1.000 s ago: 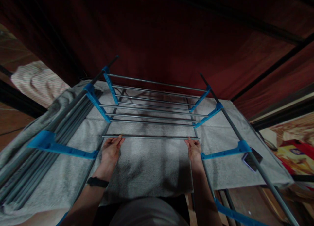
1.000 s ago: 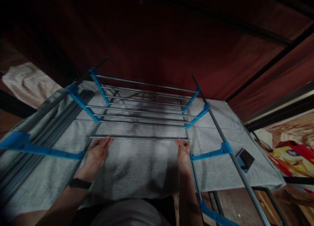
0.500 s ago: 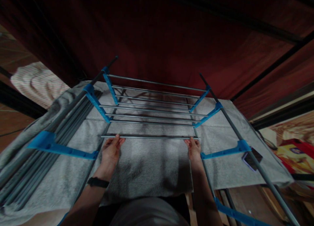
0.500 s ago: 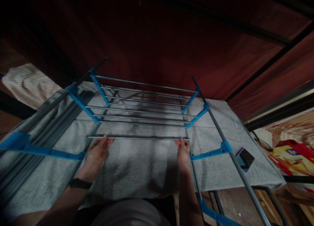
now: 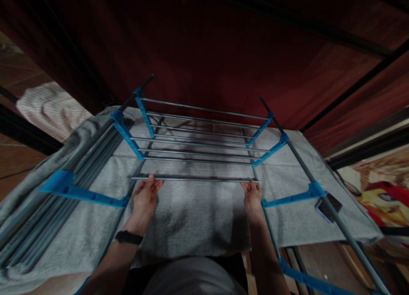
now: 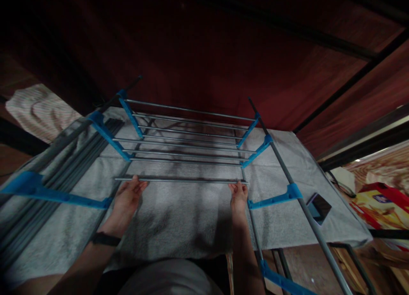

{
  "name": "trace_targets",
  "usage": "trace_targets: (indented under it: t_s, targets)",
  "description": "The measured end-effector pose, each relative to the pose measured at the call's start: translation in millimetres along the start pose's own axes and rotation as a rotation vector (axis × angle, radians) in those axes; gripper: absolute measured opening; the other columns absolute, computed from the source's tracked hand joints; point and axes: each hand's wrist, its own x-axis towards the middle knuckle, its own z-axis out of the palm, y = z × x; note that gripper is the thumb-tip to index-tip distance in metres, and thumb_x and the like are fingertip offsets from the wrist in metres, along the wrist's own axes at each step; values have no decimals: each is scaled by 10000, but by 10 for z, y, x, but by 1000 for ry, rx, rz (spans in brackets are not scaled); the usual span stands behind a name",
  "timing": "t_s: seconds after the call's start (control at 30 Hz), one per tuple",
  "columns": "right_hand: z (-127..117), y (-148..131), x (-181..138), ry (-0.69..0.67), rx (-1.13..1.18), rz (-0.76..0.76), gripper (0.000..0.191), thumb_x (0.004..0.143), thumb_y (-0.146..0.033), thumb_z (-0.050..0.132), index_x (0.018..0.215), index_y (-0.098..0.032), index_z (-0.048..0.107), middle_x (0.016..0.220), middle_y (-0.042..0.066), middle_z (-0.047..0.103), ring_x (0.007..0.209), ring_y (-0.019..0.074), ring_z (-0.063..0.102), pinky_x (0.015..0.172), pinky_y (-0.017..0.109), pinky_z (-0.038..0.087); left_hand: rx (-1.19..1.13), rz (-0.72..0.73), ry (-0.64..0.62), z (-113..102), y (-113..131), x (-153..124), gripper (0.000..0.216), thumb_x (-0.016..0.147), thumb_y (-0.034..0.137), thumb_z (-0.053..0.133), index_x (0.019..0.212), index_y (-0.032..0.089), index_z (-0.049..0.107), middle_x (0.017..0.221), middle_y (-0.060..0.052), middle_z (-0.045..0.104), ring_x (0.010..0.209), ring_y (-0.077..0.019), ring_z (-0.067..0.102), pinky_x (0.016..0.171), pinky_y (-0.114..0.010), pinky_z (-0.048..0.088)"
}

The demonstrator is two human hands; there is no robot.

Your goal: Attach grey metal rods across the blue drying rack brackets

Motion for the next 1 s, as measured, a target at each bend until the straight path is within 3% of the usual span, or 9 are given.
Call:
trace_targets:
  t_s: [0.27,0.47,0.63,0.83,1.0]
  targets:
    - [75,0,-98,62,-14,-100,445,739,-464,899,952,-272,558,862,-93,665,843,105,683,891,300,640,-3,36,-46,-51,-46,26,342,917,200,910,738,190,619,620,46,682,578,-100,688,712,-196,644]
    - [45,-10,-151,74,-35,-149,529,685,-463,943,960,-274,532,879,-102,629,833,98,656,868,282,635,-129,64,-81,-132,-121,51,243,932,180,876,821,192,660,773,23,755,724,-124,752,845,-278,665]
    - [-94,52,-11,69,26,-142,586,587,-381,1004,901,-262,524,870,-99,659,778,85,660,795,259,644,-124,61,-109,-184,-162,72,160,1015,181,777,869,189,710,843,-43,800,822,-155,795,952,-313,652]
    - [-194,100,92,68,26,-138,539,621,-329,989,909,-255,539,851,-95,686,717,74,680,774,244,666,-259,30,-73,-195,-145,39,238,1118,175,573,920,164,703,839,-64,786,833,-172,809,984,-355,659]
    - [-219,63,126,79,43,-98,473,695,-313,950,905,-263,529,760,-111,661,654,72,664,761,251,679,-345,-48,37,-145,-75,4,322,1170,239,495,920,169,685,852,-83,768,855,-194,817,984,-385,675]
